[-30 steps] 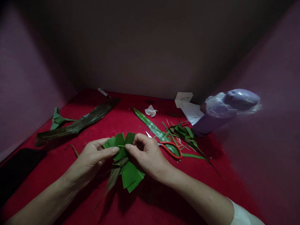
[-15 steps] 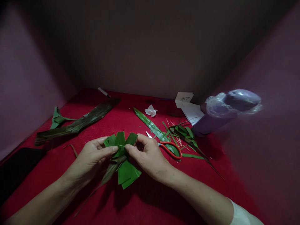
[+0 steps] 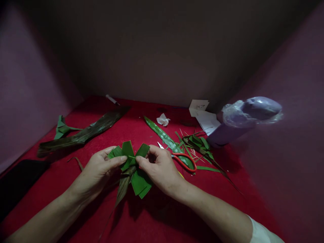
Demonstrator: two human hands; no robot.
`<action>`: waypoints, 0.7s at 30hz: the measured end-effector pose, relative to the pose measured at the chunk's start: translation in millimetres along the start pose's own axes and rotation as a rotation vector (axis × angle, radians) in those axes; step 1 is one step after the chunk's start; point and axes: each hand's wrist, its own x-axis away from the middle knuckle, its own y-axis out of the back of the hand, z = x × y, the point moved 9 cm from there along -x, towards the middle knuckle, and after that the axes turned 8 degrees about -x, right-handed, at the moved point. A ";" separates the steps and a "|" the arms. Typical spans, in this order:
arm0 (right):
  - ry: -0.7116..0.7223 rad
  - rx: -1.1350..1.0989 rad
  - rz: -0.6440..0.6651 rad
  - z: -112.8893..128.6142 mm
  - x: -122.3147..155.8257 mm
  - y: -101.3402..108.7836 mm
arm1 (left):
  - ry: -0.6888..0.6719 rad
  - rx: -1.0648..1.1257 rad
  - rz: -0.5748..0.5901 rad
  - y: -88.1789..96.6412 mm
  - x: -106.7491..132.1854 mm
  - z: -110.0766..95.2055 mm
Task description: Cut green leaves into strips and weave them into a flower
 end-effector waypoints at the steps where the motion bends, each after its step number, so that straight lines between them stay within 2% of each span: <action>1: -0.005 0.000 -0.005 -0.8 -0.1 0.4 | 0.004 0.000 0.000 0.0 -0.1 0.2; 17: -0.036 -0.042 -0.069 -0.1 -0.6 2.6 | 0.002 -0.012 -0.022 -0.3 2.7 -2.5; 21: -0.034 -0.030 -0.081 0.0 -0.5 3.1 | -0.010 -0.071 -0.043 2.1 3.6 -4.2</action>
